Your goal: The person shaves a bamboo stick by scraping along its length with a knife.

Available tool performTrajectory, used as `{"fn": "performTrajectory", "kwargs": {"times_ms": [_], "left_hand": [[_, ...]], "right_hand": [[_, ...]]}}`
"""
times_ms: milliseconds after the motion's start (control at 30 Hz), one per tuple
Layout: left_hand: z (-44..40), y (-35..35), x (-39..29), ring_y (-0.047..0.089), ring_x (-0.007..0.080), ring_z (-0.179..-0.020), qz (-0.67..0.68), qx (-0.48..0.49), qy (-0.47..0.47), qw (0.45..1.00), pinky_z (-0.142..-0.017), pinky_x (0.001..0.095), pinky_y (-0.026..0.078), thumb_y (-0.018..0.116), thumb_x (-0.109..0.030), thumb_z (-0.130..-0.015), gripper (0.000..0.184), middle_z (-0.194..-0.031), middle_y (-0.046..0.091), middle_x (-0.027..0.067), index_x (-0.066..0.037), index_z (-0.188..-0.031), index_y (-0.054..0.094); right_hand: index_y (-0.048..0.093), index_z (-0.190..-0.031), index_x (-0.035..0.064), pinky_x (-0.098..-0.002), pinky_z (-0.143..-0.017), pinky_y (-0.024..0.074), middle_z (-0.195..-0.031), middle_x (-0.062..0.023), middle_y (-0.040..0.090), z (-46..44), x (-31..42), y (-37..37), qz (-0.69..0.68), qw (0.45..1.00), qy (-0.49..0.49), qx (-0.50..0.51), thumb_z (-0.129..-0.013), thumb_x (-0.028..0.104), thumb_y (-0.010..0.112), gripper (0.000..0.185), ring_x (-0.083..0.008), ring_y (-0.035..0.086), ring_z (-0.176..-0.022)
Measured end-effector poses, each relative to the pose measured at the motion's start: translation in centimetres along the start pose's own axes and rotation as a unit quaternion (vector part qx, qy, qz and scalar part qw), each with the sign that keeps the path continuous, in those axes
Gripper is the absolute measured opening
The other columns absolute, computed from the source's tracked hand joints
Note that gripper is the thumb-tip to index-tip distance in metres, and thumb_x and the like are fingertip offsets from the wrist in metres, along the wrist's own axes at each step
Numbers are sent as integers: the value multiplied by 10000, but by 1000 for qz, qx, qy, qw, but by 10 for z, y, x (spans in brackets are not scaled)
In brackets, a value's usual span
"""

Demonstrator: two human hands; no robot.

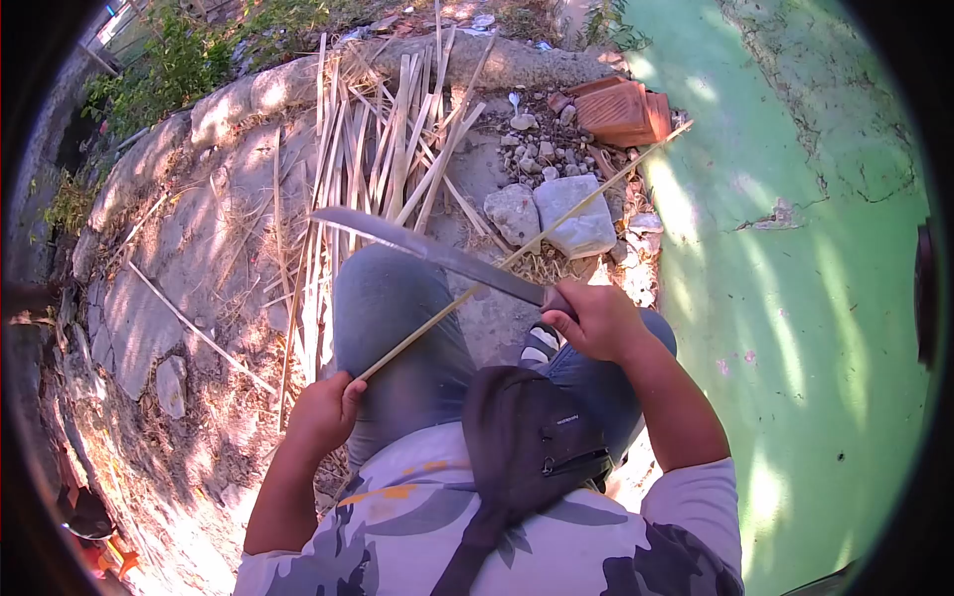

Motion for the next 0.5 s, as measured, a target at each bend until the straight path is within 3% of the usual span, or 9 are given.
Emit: {"fn": "performTrajectory", "kwargs": {"times_ms": [33,133,267,367,400,500], "left_hand": [[-2,-1,-1,620,500,-739,2,1,1,1000,-639,566,466,498,-466,-1083,485,-745,631,247,-33,-879,581],[-1,-5,-3,612,500,-740,-1,4,-1,1000,-643,561,460,487,-461,-1088,495,-743,625,249,-26,-872,585],[-1,-10,-5,606,499,-734,-1,-4,-3,1000,-643,553,460,481,-455,-1091,500,-731,615,249,-22,-863,586],[-2,-11,-5,605,498,-726,3,-7,-5,1000,-643,552,461,480,-449,-1092,499,-723,612,248,-21,-859,588],[-1,-8,-5,605,498,-723,3,-4,-5,1000,-643,552,462,480,-447,-1093,499,-722,612,249,-20,-857,588],[-3,-3,-4,609,502,-721,-2,-11,1,1000,-649,557,466,477,-437,-1094,492,-719,616,250,-19,-863,593]], "right_hand": [[642,-998,106,-507,-677,541,-795,-187,694,1,5,2,26,999,-17,19,-1001,580,596,476,-435,700,-812],[657,-1027,96,-510,-694,539,-808,-193,701,-7,-28,2,-69,997,21,-23,-1013,588,574,499,-431,706,-822],[680,-1084,86,-522,-718,530,-815,-197,704,-18,-46,6,-55,993,85,-56,-1037,593,528,531,-435,704,-844],[675,-1067,82,-525,-712,529,-801,-191,695,-10,-33,8,-86,993,24,-80,-1030,602,536,539,-437,698,-832],[663,-1029,80,-532,-699,526,-791,-193,687,-2,-19,11,18,999,20,-32,-1023,603,545,536,-434,695,-815],[622,-968,50,-484,-671,522,-772,-174,675,-3,-20,4,-39,998,-26,-50,-1011,589,588,542,-432,686,-772]]}}
Point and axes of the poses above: each hand's wrist, its own z-axis away from the middle knuckle, its own y-axis out of the palm, x = y × z, the point moved 5 cm from there along -z, towards the middle knuckle
